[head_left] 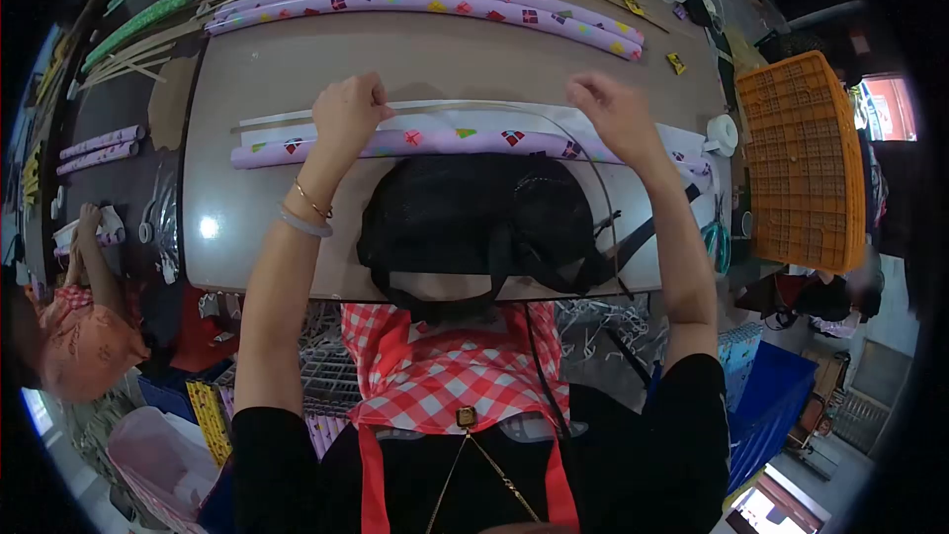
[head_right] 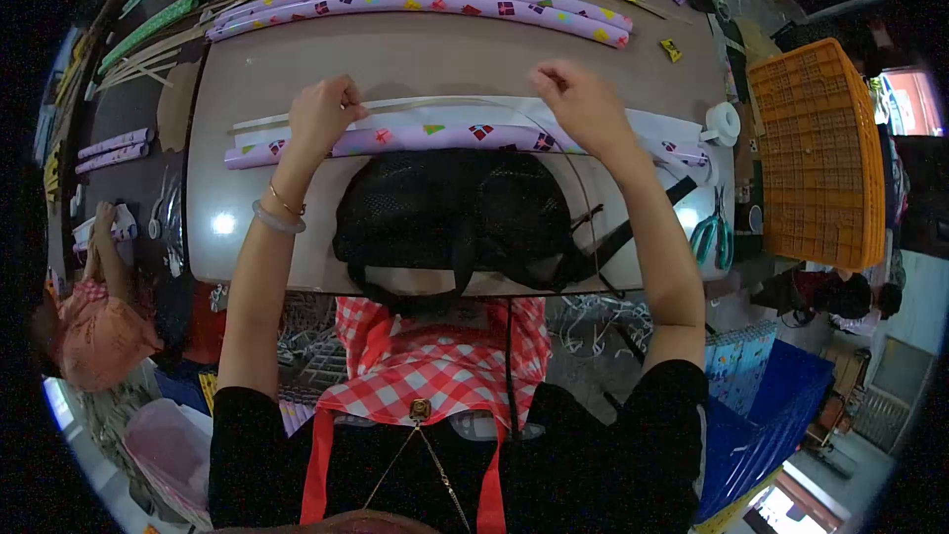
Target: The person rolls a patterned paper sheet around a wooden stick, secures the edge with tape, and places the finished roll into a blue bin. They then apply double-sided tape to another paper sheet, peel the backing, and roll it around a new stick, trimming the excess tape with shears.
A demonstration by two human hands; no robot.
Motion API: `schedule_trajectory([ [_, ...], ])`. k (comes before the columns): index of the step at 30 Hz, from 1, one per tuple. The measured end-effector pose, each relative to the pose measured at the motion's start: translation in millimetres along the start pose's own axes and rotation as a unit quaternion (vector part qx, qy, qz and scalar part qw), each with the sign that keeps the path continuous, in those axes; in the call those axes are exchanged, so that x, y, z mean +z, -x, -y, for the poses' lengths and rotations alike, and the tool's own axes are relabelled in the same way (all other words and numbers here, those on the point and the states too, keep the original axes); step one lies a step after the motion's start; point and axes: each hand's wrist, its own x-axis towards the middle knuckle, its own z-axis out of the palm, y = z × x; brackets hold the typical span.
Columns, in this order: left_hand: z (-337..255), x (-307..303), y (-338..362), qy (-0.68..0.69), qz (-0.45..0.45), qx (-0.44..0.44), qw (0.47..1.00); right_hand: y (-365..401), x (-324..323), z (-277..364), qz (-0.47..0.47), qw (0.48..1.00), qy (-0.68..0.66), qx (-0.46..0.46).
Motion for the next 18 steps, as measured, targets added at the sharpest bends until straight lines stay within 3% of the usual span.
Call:
schedule_trajectory([
  [2,0,0,0,0.006,-0.002,0.005,1.000,-12,21,-1,0.139,0.988,-0.034,0.054],
  [11,3,2,-3,0.014,0.009,0.015,1.000,-36,40,10,0.267,0.946,-0.085,0.161],
  [14,8,3,-6,0.017,0.036,0.019,0.999,-38,33,11,0.261,0.957,-0.060,0.115],
  [18,10,-1,-11,0.033,0.060,0.025,0.997,-38,23,2,0.311,0.938,-0.059,0.141],
])
